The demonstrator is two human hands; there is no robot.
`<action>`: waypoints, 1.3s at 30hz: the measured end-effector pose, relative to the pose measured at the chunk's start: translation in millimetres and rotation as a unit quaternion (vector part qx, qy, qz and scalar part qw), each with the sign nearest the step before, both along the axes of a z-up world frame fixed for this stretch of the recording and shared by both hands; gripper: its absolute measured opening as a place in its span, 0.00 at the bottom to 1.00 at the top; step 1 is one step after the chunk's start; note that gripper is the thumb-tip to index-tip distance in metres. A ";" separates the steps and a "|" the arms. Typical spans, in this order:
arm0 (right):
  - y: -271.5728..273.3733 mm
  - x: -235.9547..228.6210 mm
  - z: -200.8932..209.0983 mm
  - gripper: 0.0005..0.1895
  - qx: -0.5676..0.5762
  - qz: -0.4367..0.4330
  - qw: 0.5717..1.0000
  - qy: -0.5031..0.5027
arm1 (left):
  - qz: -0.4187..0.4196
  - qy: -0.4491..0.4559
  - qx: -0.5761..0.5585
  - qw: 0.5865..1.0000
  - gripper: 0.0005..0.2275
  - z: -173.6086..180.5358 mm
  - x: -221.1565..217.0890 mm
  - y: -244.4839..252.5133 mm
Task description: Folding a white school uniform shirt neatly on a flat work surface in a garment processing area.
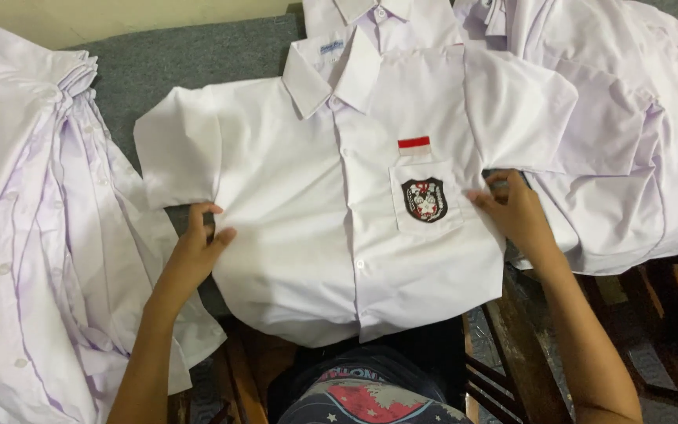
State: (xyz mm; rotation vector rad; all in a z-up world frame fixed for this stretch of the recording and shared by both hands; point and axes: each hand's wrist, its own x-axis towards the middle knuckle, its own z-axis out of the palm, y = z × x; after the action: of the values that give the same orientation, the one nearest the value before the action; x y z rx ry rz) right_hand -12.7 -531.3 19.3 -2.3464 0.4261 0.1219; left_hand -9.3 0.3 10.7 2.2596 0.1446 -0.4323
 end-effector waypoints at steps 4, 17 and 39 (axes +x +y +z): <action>1.1 -5.2 20.8 0.34 0.096 -0.023 0.992 0.077 | -0.014 0.084 0.063 0.994 0.25 61.3 -6.0 -17.9; -43.5 63.0 -36.1 0.24 0.552 -0.211 0.753 -0.290 | 0.384 -0.255 -0.397 0.794 0.40 -28.5 72.9 -1.1; -96.0 104.4 7.5 0.14 0.250 -0.081 0.907 -0.329 | 0.229 -0.382 -0.197 0.873 0.18 -76.0 175.6 122.1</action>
State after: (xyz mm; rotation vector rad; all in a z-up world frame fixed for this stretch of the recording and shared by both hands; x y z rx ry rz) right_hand 91.7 -627.3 26.9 -1.6993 0.2100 -0.5654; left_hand 166.3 122.5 -65.3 1.7551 0.1537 0.6373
